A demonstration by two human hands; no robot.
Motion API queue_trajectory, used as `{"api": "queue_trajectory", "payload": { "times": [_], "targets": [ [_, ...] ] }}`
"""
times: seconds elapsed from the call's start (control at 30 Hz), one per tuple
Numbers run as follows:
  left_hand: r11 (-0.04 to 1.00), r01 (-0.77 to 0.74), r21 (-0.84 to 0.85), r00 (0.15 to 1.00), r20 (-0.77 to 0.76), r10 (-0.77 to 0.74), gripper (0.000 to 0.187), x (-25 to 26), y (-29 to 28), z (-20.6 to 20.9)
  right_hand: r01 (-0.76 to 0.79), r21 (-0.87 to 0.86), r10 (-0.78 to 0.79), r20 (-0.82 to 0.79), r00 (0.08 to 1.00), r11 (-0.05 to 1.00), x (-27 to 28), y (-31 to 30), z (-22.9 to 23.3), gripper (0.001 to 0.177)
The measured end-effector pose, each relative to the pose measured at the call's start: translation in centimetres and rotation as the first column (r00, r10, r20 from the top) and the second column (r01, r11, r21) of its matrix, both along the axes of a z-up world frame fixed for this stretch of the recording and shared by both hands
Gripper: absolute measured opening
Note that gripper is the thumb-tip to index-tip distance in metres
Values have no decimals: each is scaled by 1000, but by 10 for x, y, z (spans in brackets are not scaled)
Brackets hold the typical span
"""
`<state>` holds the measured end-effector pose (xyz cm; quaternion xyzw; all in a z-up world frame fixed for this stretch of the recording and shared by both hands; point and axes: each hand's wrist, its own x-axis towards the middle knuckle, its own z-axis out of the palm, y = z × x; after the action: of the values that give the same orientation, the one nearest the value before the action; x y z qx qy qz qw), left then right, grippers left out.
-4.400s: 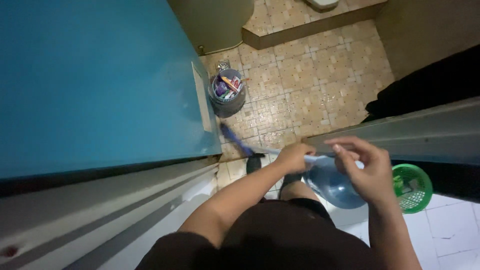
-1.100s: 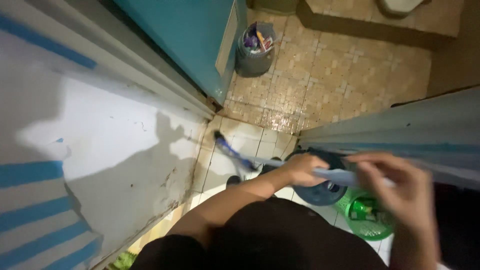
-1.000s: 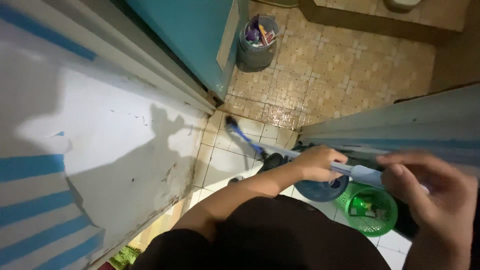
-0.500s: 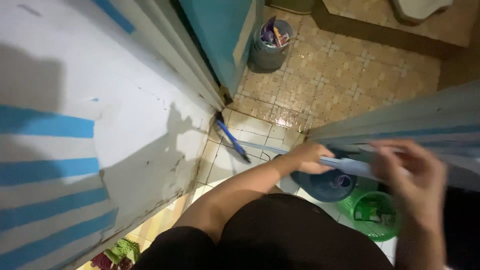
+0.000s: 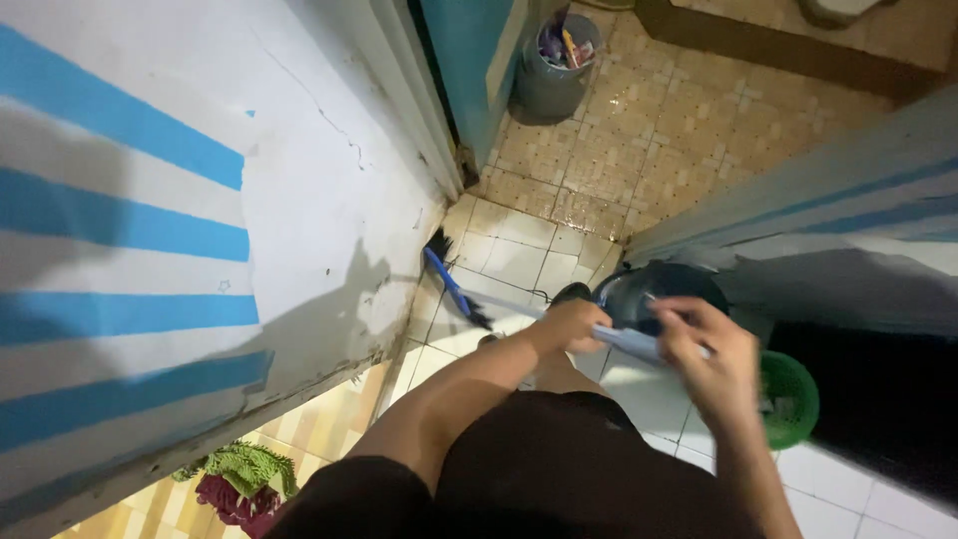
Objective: Sweeping the bathroom floor and corners using a long-handled brush.
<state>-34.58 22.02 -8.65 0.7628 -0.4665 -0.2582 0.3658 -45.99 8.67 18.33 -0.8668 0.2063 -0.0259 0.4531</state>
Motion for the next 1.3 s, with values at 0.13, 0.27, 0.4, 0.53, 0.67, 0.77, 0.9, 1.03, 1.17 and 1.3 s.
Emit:
{"api": "queue_trajectory", "payload": {
  "times": [0.13,0.27,0.4,0.53,0.67,0.77,0.9,1.03,1.17,1.3],
  "targets": [
    [989,115,97,989,-99,-106,17,-39,-25,75,123,98,-130,67,989,987,-51,-12,56,19],
    [963,116,-245,993,62,-104,16,-42,-43,105,47,135,-77,225,971,990,-64,2,95,17],
    [951,51,-305,998,54,-37,15,-38,-23,42,19,65,-28,140,990,998,-54,19,46,17],
    [995,45,-89,996,-70,-52,18,-43,27,-25,-53,42,54,-12,998,998,-57,45,-17,16],
    [995,82,63,997,-17,-81,10,-55,17,35,-102,76,88,165,982,992,-75,25,23,15],
    [985,131,108,988,-100,-121,15,-75,-7,111,-89,268,-13,358,934,959,-95,9,66,21],
    [989,129,-76,990,-47,-133,19,-82,-18,121,-28,194,-39,334,942,981,-95,11,79,24],
    [939,52,-340,996,89,-23,29,-76,18,10,-38,161,4,206,979,986,-73,40,11,17],
    [996,54,-67,998,33,-52,19,-76,45,10,-29,286,-16,153,988,958,-76,45,-4,17],
    [962,202,183,976,-123,-182,18,-79,-4,126,-72,214,-5,338,941,974,-98,13,63,15]
  ]
}}
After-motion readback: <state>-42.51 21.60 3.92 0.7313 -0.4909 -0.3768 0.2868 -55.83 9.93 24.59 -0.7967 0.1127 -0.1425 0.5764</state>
